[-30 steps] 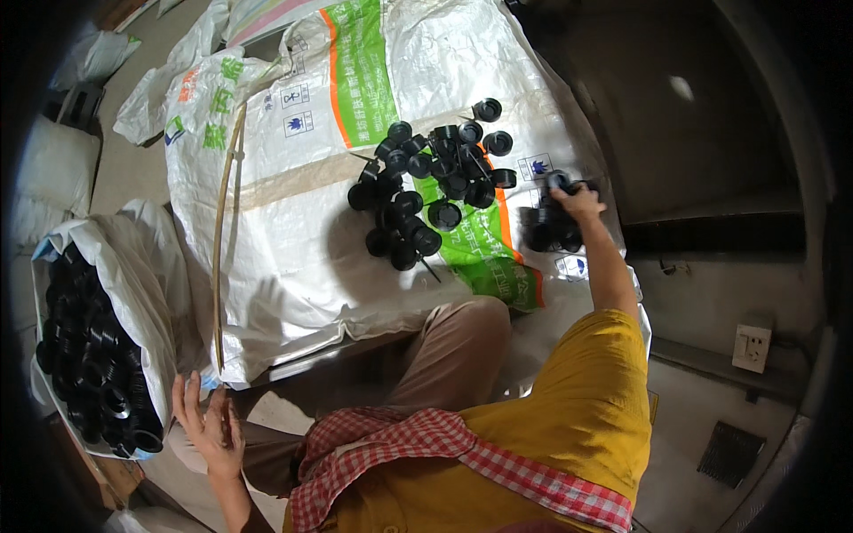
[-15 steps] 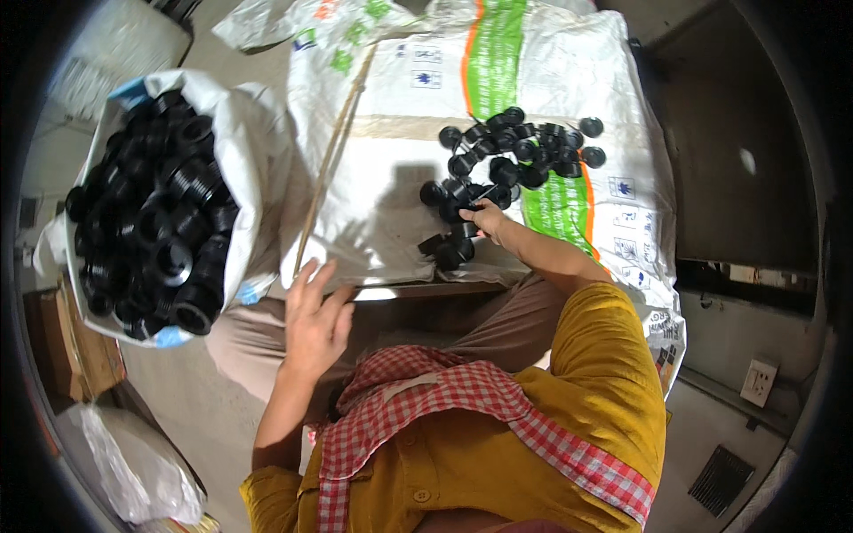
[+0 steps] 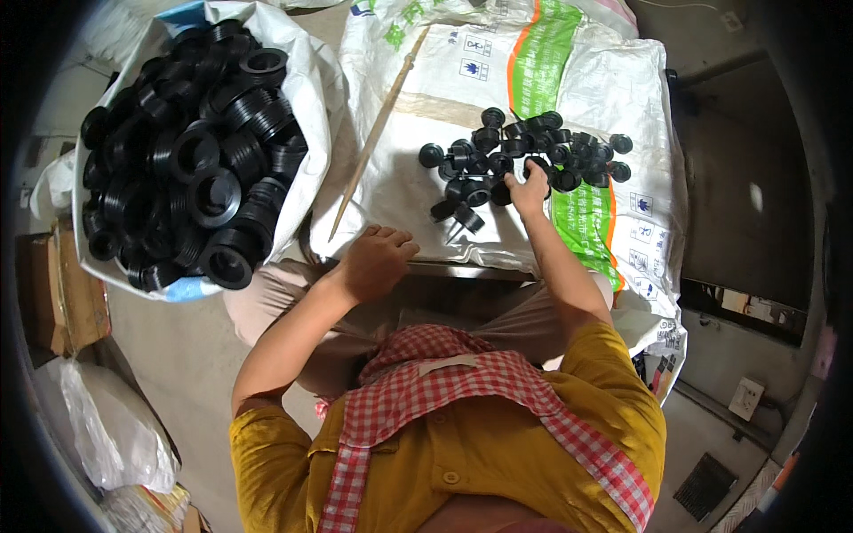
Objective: The person sits on the floor and repeatedly picks up black plastic threaded fittings and small black caps, then presses the caps onto the fittings by hand. The assembled units are placed into a large white sack. The person also moves a sack of parts and later handles a cardboard box containing white plastic objects.
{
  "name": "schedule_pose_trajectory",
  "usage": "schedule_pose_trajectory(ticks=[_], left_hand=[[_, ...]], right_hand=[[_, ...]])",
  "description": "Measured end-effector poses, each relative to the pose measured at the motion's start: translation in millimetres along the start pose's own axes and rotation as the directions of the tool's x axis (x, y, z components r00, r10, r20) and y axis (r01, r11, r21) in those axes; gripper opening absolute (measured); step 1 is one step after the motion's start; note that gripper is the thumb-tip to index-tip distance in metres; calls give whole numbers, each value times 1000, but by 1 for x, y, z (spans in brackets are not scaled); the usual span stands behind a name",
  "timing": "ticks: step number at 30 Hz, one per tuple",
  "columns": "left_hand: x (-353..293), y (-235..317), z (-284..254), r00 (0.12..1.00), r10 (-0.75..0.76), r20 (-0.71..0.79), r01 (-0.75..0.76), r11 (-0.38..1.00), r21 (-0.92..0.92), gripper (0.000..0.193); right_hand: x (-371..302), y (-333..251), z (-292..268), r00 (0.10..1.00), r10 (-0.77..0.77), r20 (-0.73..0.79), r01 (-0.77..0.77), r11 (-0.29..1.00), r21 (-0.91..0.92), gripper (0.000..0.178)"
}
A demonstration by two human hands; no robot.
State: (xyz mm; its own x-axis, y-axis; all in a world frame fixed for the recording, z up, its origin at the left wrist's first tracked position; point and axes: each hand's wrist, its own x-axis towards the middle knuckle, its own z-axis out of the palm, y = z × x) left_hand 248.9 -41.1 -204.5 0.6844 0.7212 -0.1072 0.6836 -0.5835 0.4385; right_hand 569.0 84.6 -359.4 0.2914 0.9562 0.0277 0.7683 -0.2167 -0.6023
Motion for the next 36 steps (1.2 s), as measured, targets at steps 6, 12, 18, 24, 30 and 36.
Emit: schedule_pose_trajectory(ticks=[6, 12, 18, 24, 30, 36], left_hand=[[10, -29, 40, 992, -62, -112, 72, 993, 91, 17], [23, -6, 19, 993, -106, 52, 109, 991, -72, 35], [20, -13, 38, 957, -160, 241, 151, 987, 55, 41], [24, -22, 32, 964, -144, 225, 182, 970, -163, 45], [39, 12, 37, 881, -446, 158, 313, 300, -901, 50], [38, 63, 43, 890, -395, 226, 90, -334, -938, 45]], right_hand=[[62, 63, -2, 895, 302, -329, -415, 833, -365, 81], [95, 159, -24, 994, 106, -36, -112, 971, -213, 90], [46, 128, 39, 852, 247, 462, -450, 795, 406, 39], [7, 56, 19, 760, 233, 607, -488, 822, 295, 32], [-93, -75, -79, 928, 231, 293, -270, 957, 103, 39], [-200, -116, -115, 887, -323, 330, 85, 817, 571, 43]])
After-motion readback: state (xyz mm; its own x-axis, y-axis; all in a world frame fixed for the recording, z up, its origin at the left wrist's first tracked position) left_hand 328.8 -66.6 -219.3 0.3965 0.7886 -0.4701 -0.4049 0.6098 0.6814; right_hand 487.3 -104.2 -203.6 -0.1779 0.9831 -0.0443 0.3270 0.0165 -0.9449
